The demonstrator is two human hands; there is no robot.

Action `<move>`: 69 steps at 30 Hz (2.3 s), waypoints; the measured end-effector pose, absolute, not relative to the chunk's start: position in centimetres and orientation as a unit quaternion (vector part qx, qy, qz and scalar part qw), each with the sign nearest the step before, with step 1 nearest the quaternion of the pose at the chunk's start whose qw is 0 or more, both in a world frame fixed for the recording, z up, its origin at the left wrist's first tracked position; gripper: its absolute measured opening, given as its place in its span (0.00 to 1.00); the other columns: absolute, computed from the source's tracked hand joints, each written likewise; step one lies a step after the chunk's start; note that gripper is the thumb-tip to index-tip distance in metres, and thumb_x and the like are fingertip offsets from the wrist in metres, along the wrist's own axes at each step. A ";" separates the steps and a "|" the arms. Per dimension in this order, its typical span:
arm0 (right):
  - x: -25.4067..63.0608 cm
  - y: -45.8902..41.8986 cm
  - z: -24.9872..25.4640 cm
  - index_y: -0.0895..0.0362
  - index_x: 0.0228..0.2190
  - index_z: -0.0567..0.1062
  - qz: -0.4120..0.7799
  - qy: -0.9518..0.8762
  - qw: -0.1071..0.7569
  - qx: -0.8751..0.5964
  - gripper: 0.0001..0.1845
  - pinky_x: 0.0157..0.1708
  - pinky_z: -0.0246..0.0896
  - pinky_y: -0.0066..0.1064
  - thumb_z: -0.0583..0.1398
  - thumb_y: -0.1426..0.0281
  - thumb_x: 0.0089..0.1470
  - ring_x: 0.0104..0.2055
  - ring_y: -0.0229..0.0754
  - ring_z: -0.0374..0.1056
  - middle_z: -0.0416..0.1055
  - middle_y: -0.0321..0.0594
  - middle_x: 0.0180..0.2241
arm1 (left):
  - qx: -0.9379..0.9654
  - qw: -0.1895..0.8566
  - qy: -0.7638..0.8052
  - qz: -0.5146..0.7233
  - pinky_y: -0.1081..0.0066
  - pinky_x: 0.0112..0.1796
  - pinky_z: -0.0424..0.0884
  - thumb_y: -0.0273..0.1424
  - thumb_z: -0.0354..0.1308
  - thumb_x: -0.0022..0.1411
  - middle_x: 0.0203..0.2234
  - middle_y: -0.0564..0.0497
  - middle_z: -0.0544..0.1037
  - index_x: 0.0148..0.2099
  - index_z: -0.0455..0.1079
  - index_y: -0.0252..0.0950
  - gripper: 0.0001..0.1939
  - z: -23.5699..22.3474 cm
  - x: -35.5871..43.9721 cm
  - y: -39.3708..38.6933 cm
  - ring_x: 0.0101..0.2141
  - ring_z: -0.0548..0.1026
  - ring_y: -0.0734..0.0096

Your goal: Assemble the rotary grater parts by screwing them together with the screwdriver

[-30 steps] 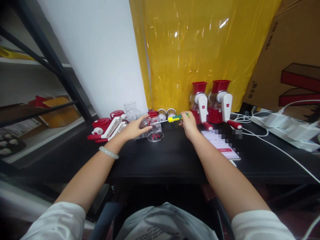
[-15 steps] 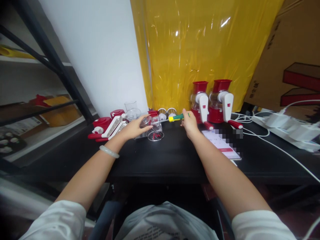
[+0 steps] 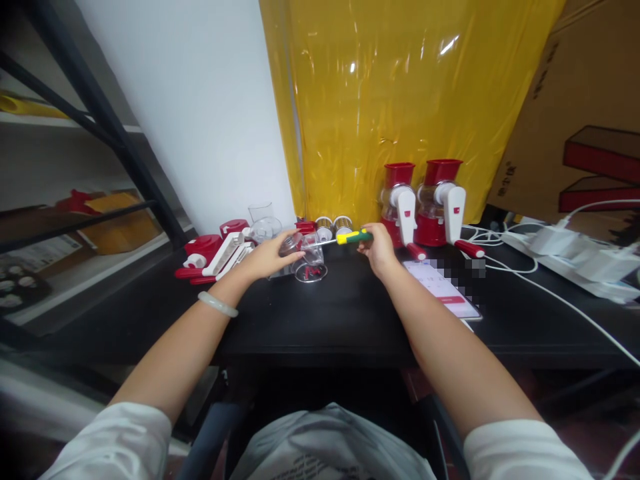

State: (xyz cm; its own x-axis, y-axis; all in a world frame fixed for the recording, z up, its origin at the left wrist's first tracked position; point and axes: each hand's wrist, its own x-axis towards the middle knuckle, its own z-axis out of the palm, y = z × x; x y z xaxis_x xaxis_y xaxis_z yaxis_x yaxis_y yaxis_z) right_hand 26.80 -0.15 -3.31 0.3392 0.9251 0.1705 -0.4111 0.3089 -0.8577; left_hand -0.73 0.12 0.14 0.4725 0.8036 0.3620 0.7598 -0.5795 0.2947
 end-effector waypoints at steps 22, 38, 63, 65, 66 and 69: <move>26.2 -0.4 -2.6 0.54 0.29 0.64 0.470 -0.307 0.721 -0.406 0.04 0.19 0.57 0.25 0.56 0.70 0.48 0.18 0.31 0.56 0.61 0.29 0.22 | 0.856 0.036 0.459 0.237 0.59 0.46 0.69 0.57 0.52 0.59 0.51 0.43 0.76 0.67 0.54 0.44 0.40 0.1 -0.7 0.2 0.48 0.76 0.52; 26.5 -0.2 -3.0 0.53 0.28 0.64 0.429 -0.335 0.687 -0.482 0.15 0.15 0.53 0.23 0.59 0.56 0.54 0.13 0.30 0.47 0.50 0.24 0.13 | 0.857 0.044 0.456 0.237 0.58 0.48 0.69 0.58 0.52 0.59 0.51 0.43 0.76 0.67 0.55 0.44 0.40 0.1 -0.8 0.2 0.49 0.75 0.51; 26.0 -0.8 -2.4 0.53 0.28 0.64 0.434 -0.336 0.730 -0.407 0.07 0.20 0.57 0.24 0.58 0.66 0.51 0.18 0.31 0.56 0.61 0.29 0.20 | 0.858 0.043 0.455 0.233 0.59 0.47 0.69 0.57 0.52 0.59 0.51 0.42 0.76 0.67 0.55 0.43 0.40 0.3 -0.6 -0.1 0.48 0.76 0.52; 26.0 -0.8 -2.4 0.54 0.29 0.64 0.433 -0.339 0.731 -0.404 0.07 0.20 0.57 0.24 0.58 0.66 0.51 0.18 0.31 0.56 0.61 0.29 0.20 | 0.859 0.043 0.453 0.234 0.59 0.47 0.69 0.57 0.52 0.59 0.51 0.43 0.76 0.67 0.55 0.43 0.40 0.3 -0.6 -0.1 0.48 0.76 0.52; 26.0 -0.8 -2.4 0.54 0.29 0.64 0.431 -0.341 0.733 -0.402 0.06 0.20 0.57 0.24 0.58 0.66 0.51 0.18 0.31 0.56 0.61 0.29 0.21 | 0.859 0.043 0.453 0.235 0.59 0.47 0.69 0.57 0.52 0.59 0.51 0.43 0.76 0.67 0.55 0.43 0.40 0.3 -0.6 -0.1 0.48 0.76 0.52; 26.1 -0.7 -2.6 0.54 0.29 0.65 0.424 -0.344 0.737 -0.398 0.05 0.20 0.57 0.24 0.57 0.66 0.52 0.18 0.31 0.57 0.61 0.29 0.21 | 0.856 0.040 0.456 0.239 0.60 0.46 0.70 0.58 0.52 0.58 0.49 0.44 0.77 0.67 0.56 0.44 0.40 0.4 -0.5 -0.2 0.47 0.76 0.52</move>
